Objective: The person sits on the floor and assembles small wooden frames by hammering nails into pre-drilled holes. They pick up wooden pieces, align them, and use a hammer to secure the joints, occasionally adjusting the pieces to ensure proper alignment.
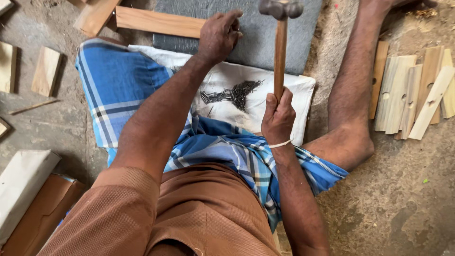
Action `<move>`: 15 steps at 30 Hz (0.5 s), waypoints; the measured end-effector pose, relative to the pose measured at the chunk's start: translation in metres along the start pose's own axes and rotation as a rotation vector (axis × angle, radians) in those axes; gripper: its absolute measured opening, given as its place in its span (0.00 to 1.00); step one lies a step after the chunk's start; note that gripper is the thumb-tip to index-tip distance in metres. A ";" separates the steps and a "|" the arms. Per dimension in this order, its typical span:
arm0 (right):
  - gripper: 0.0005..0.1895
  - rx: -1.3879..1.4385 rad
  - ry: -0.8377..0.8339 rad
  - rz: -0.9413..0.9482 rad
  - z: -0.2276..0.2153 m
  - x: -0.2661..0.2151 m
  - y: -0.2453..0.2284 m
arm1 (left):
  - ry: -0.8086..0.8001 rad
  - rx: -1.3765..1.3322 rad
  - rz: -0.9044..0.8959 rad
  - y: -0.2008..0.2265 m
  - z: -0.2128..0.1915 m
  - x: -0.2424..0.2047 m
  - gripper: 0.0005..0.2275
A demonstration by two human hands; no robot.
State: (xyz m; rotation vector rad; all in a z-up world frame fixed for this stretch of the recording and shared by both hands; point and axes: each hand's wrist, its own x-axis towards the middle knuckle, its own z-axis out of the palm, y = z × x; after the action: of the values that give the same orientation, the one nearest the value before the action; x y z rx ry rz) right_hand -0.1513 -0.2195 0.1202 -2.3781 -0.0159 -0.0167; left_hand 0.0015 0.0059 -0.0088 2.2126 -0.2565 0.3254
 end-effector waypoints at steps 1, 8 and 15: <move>0.18 -0.033 0.017 -0.042 0.002 0.003 -0.002 | -0.008 0.006 -0.002 -0.001 0.001 0.000 0.22; 0.18 -0.210 -0.088 0.039 0.001 0.008 -0.010 | -0.010 -0.004 0.021 0.005 -0.009 0.005 0.24; 0.17 0.134 0.196 -0.197 -0.004 -0.009 0.002 | -0.069 -0.261 0.007 -0.019 -0.011 -0.006 0.25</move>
State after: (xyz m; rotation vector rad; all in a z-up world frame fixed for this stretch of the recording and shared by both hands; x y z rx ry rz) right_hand -0.1602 -0.2239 0.1218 -2.2229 -0.1532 -0.3321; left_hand -0.0003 0.0266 -0.0179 1.9677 -0.3257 0.2067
